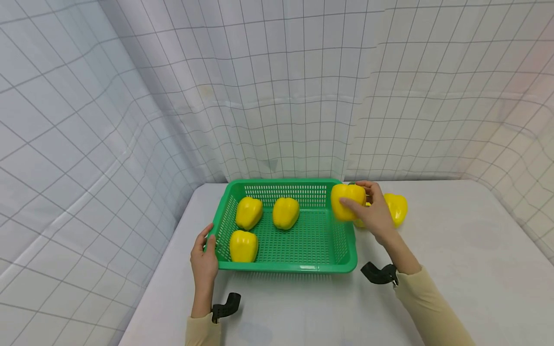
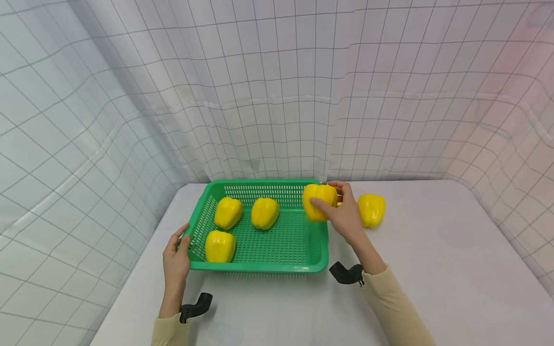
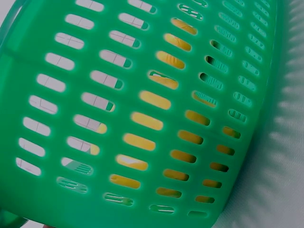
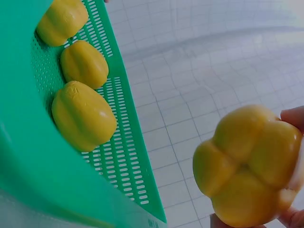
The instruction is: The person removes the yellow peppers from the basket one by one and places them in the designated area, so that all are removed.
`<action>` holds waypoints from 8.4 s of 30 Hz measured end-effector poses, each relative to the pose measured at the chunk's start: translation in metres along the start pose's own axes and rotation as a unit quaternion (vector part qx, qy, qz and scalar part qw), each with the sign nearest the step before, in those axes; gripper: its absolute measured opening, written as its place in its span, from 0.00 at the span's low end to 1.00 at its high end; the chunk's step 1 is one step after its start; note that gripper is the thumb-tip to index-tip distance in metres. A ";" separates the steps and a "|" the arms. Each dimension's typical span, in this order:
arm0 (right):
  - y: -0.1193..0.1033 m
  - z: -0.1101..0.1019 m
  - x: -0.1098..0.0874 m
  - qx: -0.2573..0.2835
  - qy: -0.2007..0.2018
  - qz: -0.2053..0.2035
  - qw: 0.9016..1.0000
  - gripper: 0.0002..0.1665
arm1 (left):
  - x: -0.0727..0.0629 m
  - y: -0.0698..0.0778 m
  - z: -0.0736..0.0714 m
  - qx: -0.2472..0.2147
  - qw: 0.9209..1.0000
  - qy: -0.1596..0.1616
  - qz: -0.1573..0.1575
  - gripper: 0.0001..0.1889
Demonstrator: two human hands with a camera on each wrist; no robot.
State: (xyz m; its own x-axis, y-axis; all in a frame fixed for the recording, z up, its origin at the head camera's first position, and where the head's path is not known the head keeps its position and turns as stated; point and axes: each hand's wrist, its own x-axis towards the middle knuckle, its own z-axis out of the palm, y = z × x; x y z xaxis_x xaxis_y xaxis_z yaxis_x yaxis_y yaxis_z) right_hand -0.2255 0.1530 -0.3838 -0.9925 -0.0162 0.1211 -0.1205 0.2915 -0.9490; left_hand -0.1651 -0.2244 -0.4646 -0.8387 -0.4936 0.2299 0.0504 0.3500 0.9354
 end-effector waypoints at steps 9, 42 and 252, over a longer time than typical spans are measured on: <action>0.006 -0.014 -0.005 0.015 0.076 -0.021 0.997 0.37 | 0.000 -0.001 0.001 -0.003 1.000 0.000 0.000 0.19; 0.051 -0.065 -0.009 0.006 0.273 -0.014 0.962 0.36 | 0.002 -0.003 0.000 0.005 1.000 -0.002 -0.002 0.19; -0.005 0.005 0.033 -0.099 -0.051 -0.172 0.979 0.20 | 0.000 -0.001 0.000 -0.009 1.000 -0.004 -0.003 0.19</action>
State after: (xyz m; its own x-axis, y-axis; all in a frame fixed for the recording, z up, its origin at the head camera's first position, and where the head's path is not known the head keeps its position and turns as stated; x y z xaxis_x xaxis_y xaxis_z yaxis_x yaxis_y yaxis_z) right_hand -0.2574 0.1466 -0.3769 -0.8915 -0.2387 0.3850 -0.4526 0.4317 -0.7802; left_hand -0.1651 -0.2250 -0.4654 -0.8433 -0.4897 0.2214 0.0540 0.3327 0.9415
